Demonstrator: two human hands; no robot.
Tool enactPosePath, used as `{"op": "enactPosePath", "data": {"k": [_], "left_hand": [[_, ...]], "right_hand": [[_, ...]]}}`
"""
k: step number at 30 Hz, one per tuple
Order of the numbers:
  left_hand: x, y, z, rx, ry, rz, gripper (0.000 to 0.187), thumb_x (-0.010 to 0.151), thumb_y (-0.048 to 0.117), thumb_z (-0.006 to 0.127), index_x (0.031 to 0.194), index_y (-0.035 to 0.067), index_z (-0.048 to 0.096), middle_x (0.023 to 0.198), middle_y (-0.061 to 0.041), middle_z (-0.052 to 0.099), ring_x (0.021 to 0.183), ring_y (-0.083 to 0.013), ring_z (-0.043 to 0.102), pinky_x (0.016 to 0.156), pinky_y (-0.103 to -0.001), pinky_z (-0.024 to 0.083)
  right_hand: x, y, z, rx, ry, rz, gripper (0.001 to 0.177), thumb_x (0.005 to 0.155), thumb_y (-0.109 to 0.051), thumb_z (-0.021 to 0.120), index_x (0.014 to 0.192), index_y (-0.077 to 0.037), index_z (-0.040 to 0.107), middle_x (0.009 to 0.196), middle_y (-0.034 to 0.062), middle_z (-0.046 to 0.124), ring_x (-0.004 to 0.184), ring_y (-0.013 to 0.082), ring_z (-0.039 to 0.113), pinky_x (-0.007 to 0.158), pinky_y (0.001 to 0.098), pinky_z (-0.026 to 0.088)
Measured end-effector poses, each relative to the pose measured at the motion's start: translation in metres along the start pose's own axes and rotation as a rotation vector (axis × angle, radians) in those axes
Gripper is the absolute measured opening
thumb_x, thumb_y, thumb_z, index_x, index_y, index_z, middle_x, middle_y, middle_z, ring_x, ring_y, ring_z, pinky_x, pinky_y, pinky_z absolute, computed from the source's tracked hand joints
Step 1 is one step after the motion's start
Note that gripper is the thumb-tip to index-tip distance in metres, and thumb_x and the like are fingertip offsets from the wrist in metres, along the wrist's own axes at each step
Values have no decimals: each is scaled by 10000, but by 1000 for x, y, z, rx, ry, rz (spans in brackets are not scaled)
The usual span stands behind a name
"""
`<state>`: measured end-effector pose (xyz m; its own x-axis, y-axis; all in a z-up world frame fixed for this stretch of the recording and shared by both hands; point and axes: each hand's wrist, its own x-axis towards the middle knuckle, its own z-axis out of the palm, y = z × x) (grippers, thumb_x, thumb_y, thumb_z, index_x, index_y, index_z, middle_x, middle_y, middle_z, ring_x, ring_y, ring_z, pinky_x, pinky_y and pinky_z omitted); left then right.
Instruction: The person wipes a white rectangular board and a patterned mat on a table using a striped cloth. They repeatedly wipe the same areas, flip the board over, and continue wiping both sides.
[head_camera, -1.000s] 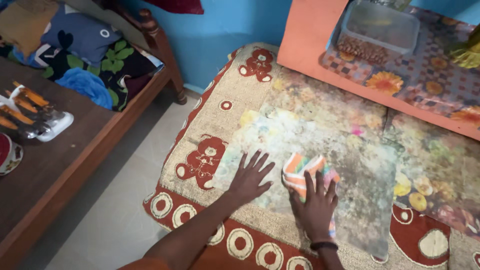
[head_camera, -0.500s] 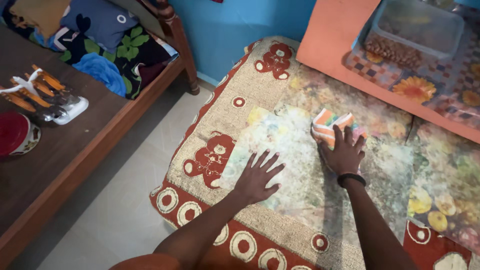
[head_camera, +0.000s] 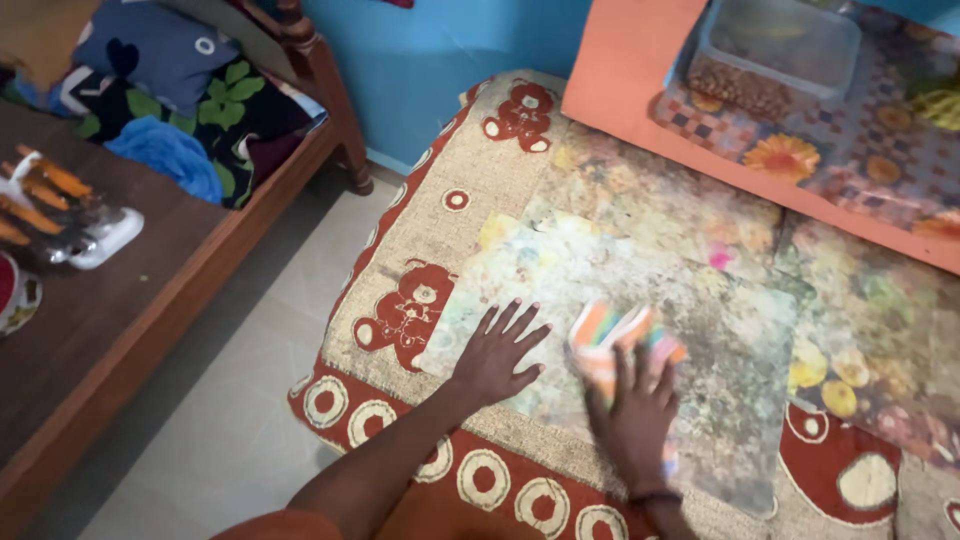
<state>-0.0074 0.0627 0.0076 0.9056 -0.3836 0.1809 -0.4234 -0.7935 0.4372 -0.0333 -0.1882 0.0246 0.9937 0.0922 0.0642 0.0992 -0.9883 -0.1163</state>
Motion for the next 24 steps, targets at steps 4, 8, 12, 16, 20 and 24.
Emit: {"op": "enactPosePath", "data": {"k": [4,8,12,16,20,24], "left_hand": [[-2,2,2,15,4,2,676,911,457,639,1519,198,495,1656,-131,308,1534,-364,232,1235,-566,141],[0,1,1,-6,5,1,655,914,445,647,1501,187,514,1657,-137,330,1542,-365,237,1237,-560,148],[3,1,0,-47,-23,-26,653,907,442,657,1482,164,523,1625,-145,362,1533,-361,258,1243,-550,167],[5,3,-3,-46,10,-23,645,911,445,657,1471,151,527,1612,-149,368,1524,-362,263,1235,-566,167],[-2,1,-6,-10,-8,-28,651,910,447,650,1470,145,516,1607,-157,363,1518,-360,251,1223,-583,163],[5,1,-3,-29,-27,-21,654,920,458,642,1475,139,508,1606,-163,351,1526,-367,240,1229,-590,156]], "right_hand": [[-61,-22,-7,22,35,-80,782,856,-589,583,1534,-247,397,1618,112,333,1485,492,204,1123,681,214],[-62,-27,-12,103,83,-98,747,839,-563,641,1494,-263,441,1585,107,380,1460,489,245,1096,684,253],[-53,-16,-8,88,27,-63,758,851,-565,636,1514,-252,442,1611,105,354,1491,487,206,1130,670,225],[-78,17,-6,37,60,103,781,827,-614,622,1507,-269,448,1630,96,338,1508,497,193,1153,672,227],[-105,61,-3,-29,72,373,749,896,-622,552,1551,-284,417,1673,143,316,1500,547,220,1150,703,242],[-100,72,18,14,205,577,809,876,-663,468,1585,-284,380,1678,149,312,1505,576,221,1145,733,234]]}}
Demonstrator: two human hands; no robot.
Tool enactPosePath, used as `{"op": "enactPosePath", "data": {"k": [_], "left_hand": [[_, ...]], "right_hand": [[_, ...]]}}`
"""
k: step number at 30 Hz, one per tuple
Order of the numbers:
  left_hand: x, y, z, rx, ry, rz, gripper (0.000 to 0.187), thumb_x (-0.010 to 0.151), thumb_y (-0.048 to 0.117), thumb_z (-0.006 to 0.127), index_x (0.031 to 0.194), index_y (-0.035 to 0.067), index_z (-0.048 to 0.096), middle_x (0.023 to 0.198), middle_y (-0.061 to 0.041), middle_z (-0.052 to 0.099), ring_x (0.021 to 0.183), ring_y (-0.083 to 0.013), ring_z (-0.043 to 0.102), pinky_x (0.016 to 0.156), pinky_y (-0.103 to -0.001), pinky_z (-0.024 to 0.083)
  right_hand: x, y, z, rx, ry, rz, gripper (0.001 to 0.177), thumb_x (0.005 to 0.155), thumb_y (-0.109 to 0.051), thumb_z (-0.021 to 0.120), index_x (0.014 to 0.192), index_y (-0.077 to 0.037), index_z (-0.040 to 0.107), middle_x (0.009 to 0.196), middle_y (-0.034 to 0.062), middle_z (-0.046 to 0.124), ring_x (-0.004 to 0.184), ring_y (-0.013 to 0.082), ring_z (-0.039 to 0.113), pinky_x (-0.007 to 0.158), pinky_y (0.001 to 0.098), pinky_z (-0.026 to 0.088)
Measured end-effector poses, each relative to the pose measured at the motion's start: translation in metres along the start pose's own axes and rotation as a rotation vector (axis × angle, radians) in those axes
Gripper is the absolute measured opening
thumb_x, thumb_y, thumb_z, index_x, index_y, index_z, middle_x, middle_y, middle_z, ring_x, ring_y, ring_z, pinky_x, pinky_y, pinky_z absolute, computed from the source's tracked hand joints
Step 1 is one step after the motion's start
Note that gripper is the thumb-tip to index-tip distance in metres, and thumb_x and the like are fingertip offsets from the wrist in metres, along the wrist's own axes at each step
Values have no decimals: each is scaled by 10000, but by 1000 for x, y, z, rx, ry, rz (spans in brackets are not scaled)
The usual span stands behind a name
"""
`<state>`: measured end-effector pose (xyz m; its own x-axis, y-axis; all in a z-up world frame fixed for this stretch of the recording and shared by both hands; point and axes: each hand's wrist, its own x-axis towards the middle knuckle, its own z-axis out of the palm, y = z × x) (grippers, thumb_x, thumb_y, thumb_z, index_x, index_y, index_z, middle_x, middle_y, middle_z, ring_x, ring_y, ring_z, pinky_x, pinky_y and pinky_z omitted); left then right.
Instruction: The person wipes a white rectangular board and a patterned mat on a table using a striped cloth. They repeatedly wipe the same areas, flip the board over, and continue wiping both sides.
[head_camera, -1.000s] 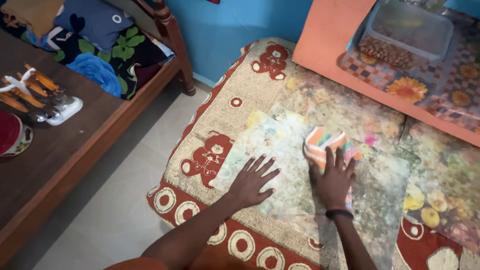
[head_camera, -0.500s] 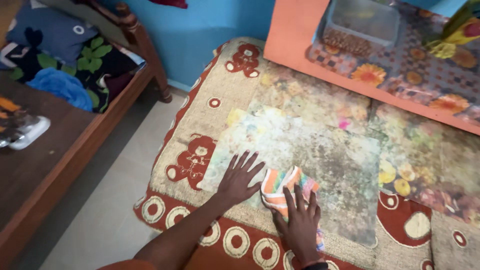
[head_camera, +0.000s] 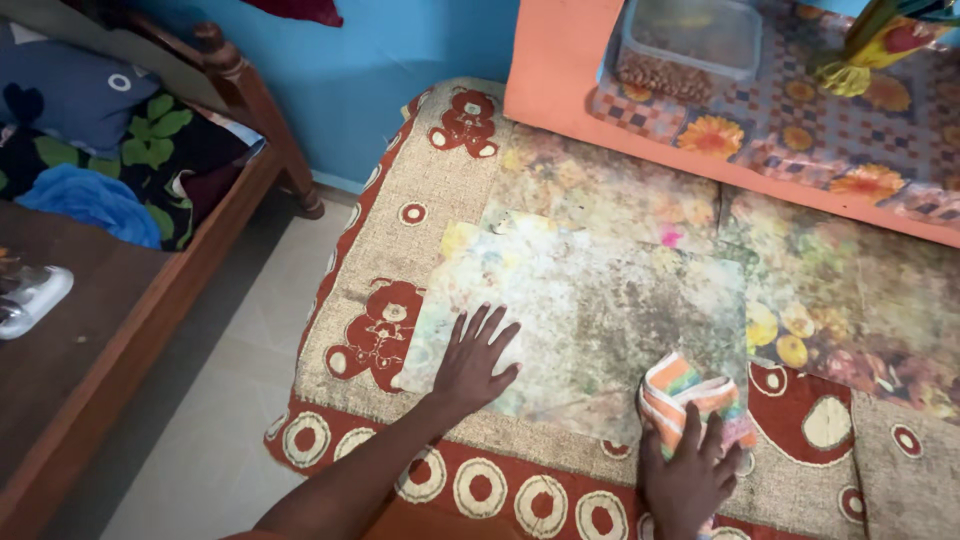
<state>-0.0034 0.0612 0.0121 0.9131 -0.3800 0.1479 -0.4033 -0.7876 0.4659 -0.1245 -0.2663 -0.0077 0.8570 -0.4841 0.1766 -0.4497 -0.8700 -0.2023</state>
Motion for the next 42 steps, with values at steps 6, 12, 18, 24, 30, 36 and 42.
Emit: {"op": "enactPosePath", "data": {"k": [6,12,18,24,30,36,42], "left_hand": [[6,-18,4,-311,-50,-107,691,951,477,608,1533,158,415,1630,-210,290,1530,-383,232,1238,-569,155],[31,-39,5,-411,-139,-96,681,1010,494,541,1583,189,335,1651,-232,227,1485,-370,337,1218,-565,213],[-1,-58,-26,-758,166,-271,519,1021,307,531,1502,142,424,1603,-144,372,1418,-330,484,1152,-422,439],[-62,-58,-30,29,-70,-136,505,1049,283,496,1535,167,424,1616,-90,370,1551,-309,273,1279,-464,262],[-53,-61,-19,209,-11,-78,725,1025,404,408,1569,-29,203,1666,-206,136,1535,-323,136,1232,-496,95],[-55,-63,-20,179,-122,-127,694,1042,374,414,1574,-24,210,1684,-205,115,1546,-327,149,1240,-489,108],[-59,-52,-30,252,-89,-112,687,1056,388,407,1582,-14,222,1673,-201,167,1532,-322,202,1249,-487,142]], "right_hand": [[-14,-67,11,-166,-153,-175,787,947,-707,407,1602,-275,347,1670,125,268,1478,593,149,1144,742,119],[-51,-194,-2,-63,-284,-516,737,943,-650,494,1571,-291,355,1654,103,269,1498,497,128,1172,711,92],[-63,-222,-24,67,-324,-544,723,910,-567,613,1545,-294,401,1654,97,288,1511,467,127,1142,709,146],[-71,-203,-27,150,-232,-583,753,860,-583,641,1521,-296,423,1632,103,312,1507,434,182,1148,694,188],[-14,-204,1,101,-224,-561,842,800,-621,673,1535,-300,413,1645,106,295,1509,457,183,1125,708,199],[113,-210,52,61,-224,-503,861,824,-670,648,1562,-321,373,1677,103,268,1539,499,154,1099,738,277],[223,-246,76,-155,-565,-385,993,825,-737,611,1632,-333,197,1726,75,103,1524,530,108,1107,744,300]]}}
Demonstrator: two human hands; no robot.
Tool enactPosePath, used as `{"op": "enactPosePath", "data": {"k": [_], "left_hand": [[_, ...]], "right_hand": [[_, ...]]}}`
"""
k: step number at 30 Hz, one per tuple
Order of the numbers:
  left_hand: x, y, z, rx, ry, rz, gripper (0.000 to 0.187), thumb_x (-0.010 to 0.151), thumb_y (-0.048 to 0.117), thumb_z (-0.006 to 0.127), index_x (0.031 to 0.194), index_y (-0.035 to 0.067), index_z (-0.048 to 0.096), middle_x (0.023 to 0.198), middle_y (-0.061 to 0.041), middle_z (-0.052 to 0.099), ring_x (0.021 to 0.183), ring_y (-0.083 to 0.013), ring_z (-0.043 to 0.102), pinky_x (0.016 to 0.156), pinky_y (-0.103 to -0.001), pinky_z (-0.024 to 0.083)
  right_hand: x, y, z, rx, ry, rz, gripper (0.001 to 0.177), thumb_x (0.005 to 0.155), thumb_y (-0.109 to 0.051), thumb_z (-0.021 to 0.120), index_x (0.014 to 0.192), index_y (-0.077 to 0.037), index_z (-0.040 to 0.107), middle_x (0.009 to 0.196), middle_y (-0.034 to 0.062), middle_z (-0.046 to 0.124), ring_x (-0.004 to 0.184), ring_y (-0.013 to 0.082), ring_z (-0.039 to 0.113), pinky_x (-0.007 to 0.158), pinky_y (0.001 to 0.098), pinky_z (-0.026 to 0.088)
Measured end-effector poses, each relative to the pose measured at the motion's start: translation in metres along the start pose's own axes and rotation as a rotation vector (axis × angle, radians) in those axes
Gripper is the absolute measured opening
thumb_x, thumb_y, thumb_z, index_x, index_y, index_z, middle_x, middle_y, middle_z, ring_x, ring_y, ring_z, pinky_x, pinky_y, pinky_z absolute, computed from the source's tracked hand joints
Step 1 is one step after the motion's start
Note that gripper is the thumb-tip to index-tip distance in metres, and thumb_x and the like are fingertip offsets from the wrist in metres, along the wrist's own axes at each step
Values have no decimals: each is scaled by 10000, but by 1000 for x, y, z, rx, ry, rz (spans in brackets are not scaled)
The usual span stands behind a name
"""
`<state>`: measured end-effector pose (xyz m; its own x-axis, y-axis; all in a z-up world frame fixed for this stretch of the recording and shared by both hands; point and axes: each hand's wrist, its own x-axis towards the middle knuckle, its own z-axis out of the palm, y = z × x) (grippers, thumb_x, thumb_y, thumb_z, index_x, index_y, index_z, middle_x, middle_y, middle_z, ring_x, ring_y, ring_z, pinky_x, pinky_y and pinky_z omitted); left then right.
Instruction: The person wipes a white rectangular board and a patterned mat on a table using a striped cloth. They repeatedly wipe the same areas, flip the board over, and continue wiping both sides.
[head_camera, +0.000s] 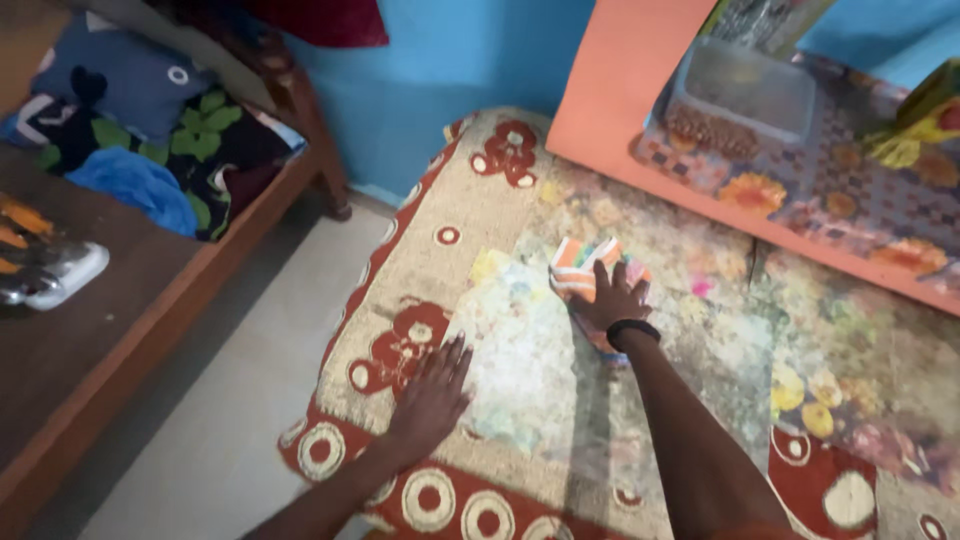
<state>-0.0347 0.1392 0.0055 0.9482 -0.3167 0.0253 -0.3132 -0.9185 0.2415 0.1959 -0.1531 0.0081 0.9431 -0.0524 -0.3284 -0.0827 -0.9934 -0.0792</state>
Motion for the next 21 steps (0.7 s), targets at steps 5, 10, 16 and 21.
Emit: {"op": "enactPosePath", "data": {"k": [5,10,16,21], "left_hand": [[-1,4,-2,-54,-57,-48,688,1056,418,389,1603,60,173,1692,-167,100,1552,-319,124,1242,-521,96],[4,-1,-11,-120,-70,-98,744,1056,451,402,1623,89,84,1681,-228,-15,1554,-355,-5,1235,-542,52],[3,6,-20,-164,-124,-154,793,1002,422,483,1600,49,118,1665,-267,7,1555,-386,-5,1250,-525,70],[48,18,-26,-35,-100,-11,673,901,245,575,1519,58,385,1688,-132,231,1581,-313,149,1279,-514,118]], "right_hand": [[-45,0,27,11,299,-135,885,906,-709,531,1623,-273,251,1707,135,162,1502,558,128,1097,766,274],[-163,-11,44,-61,340,-197,869,895,-660,516,1619,-253,260,1707,141,158,1528,512,114,1123,741,228],[-266,-25,50,85,309,-296,787,917,-600,542,1590,-248,336,1654,134,226,1476,499,155,1095,708,222],[-260,-29,42,83,365,-305,717,933,-544,560,1540,-215,368,1632,124,281,1475,490,207,1091,682,244]]}}
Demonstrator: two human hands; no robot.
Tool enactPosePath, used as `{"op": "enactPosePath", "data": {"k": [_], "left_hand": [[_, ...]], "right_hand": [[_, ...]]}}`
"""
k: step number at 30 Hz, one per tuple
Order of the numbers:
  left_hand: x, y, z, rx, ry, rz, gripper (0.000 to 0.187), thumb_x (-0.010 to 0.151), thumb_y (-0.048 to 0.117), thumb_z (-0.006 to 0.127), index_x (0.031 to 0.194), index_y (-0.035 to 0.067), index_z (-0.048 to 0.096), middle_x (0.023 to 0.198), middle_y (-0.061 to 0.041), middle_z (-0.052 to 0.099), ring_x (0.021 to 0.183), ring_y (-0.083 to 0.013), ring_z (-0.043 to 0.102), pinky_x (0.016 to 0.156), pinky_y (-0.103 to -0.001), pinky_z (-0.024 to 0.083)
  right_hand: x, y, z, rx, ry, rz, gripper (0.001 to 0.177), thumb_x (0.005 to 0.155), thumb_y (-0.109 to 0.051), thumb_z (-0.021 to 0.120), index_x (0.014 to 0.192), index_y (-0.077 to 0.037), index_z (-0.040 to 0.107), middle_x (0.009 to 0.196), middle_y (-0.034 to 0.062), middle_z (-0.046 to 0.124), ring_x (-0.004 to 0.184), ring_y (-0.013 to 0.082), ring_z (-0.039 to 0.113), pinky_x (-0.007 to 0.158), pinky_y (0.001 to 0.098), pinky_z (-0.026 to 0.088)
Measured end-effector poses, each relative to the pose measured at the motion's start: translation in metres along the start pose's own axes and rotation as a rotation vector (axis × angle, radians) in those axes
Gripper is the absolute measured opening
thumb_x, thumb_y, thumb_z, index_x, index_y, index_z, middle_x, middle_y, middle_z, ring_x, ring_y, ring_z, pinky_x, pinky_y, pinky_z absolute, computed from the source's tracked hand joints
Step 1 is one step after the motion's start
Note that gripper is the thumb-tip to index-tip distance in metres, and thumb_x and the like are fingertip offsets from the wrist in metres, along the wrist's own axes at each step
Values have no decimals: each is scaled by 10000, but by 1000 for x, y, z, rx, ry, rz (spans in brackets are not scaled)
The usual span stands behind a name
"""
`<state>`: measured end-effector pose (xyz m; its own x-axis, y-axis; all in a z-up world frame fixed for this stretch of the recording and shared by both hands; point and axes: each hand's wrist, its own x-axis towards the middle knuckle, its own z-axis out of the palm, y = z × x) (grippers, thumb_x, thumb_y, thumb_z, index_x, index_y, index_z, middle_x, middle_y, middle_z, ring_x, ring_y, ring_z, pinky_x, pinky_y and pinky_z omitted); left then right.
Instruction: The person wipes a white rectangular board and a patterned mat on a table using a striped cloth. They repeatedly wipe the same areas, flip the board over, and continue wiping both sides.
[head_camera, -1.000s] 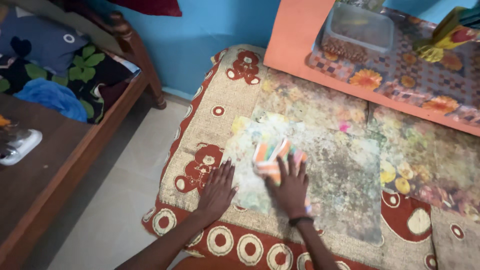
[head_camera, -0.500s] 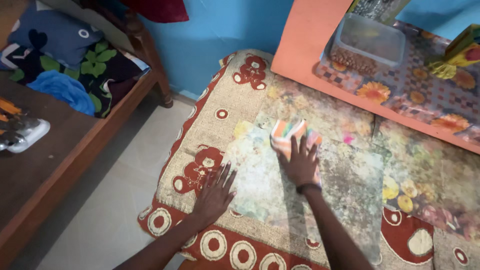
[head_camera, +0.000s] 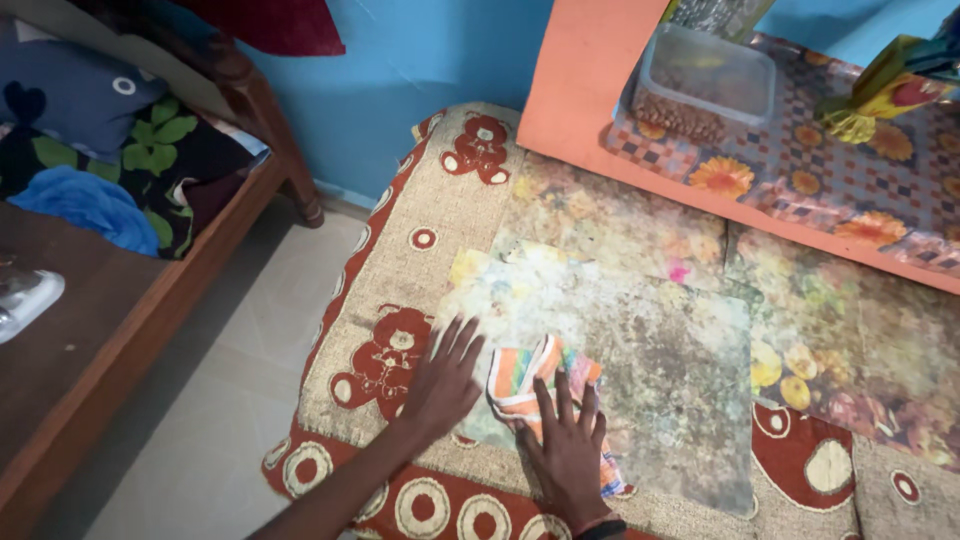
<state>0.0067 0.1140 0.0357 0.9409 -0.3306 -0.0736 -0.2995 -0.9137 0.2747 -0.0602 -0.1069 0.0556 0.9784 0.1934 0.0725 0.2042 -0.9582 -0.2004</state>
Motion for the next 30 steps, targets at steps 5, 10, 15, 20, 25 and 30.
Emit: {"op": "enactPosePath", "data": {"k": [5,10,15,20,25,30], "left_hand": [[37,-10,15,-154,173,127,614,966,288,581,1509,44,430,1626,-170,316,1531,-351,228,1244,-532,175],[42,-18,34,-86,208,159,619,957,294,581,1506,50,431,1613,-163,348,1503,-369,263,1208,-544,204],[38,-13,40,-158,265,157,580,975,306,585,1490,62,476,1590,-159,403,1495,-374,318,1211,-537,244],[38,-16,31,-156,274,160,563,960,293,602,1467,62,518,1595,-152,416,1486,-380,339,1209,-542,255],[33,-16,34,-147,310,163,556,962,295,606,1466,75,526,1593,-151,426,1495,-372,352,1221,-534,265],[41,-13,40,-153,279,138,574,949,309,609,1471,87,524,1599,-143,421,1493,-361,347,1214,-529,267]], "right_hand": [[6,4,11,-22,-20,0,718,900,-519,601,1528,-255,375,1619,89,296,1477,474,204,1104,673,245],[44,30,27,-42,-46,12,725,908,-551,588,1548,-298,361,1653,78,270,1487,473,196,1103,689,253],[133,78,62,-60,5,99,752,923,-599,554,1587,-319,338,1695,75,257,1530,489,175,1115,738,256],[217,99,83,-50,-69,216,800,926,-691,486,1612,-330,289,1707,83,191,1517,540,130,1078,784,256],[218,90,84,-22,-40,235,831,935,-700,465,1629,-288,270,1707,91,159,1504,580,106,1066,796,239],[164,73,79,-13,68,178,796,946,-668,462,1626,-273,341,1716,109,245,1521,544,181,1095,775,277]]}}
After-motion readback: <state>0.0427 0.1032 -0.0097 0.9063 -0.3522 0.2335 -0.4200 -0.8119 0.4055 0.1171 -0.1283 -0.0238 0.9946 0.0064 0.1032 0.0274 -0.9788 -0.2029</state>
